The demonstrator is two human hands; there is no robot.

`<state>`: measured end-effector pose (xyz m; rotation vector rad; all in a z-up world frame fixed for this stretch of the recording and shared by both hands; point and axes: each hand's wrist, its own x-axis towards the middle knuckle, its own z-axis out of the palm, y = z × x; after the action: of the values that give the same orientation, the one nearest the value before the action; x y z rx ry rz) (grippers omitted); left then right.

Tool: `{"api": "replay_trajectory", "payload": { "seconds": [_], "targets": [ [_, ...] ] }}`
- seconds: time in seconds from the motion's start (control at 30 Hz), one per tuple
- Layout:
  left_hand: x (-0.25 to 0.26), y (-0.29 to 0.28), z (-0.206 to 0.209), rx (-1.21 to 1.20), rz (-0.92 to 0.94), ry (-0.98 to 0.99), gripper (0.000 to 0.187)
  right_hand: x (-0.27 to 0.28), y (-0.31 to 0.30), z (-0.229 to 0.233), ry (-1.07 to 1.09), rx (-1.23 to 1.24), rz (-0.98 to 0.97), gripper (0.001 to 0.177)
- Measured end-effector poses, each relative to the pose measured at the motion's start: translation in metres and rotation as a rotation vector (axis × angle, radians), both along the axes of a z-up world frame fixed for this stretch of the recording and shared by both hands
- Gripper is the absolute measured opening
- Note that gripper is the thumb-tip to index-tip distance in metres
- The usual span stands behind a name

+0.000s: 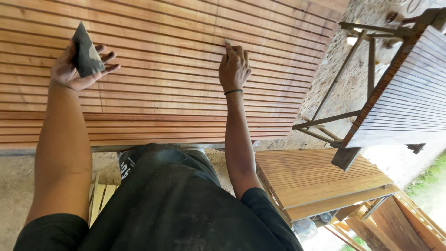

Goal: The person sands a large wooden tabletop using two sanding blocks held in both hands. They move the blocks back and forth along the wood grain, covering different sections of the surface. The person occasionally pauses to switch the sanding blocks between hands before resuming the sanding motion.

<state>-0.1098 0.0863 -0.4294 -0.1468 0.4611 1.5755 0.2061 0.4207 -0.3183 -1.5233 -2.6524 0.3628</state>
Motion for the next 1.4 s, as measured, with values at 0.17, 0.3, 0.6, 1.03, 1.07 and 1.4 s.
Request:
{"api": "replay_trajectory", "payload": {
  "seconds": [0.17,0.3,0.6,1.03,1.07,1.4],
  "targets": [
    [0.003,-0.001,0.007,0.000,0.001,0.038,0.043,-0.007,0.004,0.026,-0.030,-0.099,0.069,0.029],
    [0.000,0.004,0.007,-0.011,0.009,0.021,0.045,-0.012,0.003,0.042,0.063,-0.078,0.211,0.034],
    [-0.002,0.006,0.010,0.123,0.001,-0.001,0.042,-0.028,-0.029,0.039,0.140,0.003,0.325,0.044],
    [-0.002,0.008,0.018,0.105,-0.020,0.041,0.042,-0.040,-0.036,0.005,0.066,0.074,0.313,0.045],
    [-0.002,0.008,0.019,0.081,-0.020,0.041,0.042,-0.040,-0.036,0.003,0.068,0.075,0.311,0.044],
    [-0.004,0.008,0.016,0.078,-0.020,0.020,0.040,-0.037,-0.038,-0.009,0.060,0.082,0.290,0.047]
  ]
}}
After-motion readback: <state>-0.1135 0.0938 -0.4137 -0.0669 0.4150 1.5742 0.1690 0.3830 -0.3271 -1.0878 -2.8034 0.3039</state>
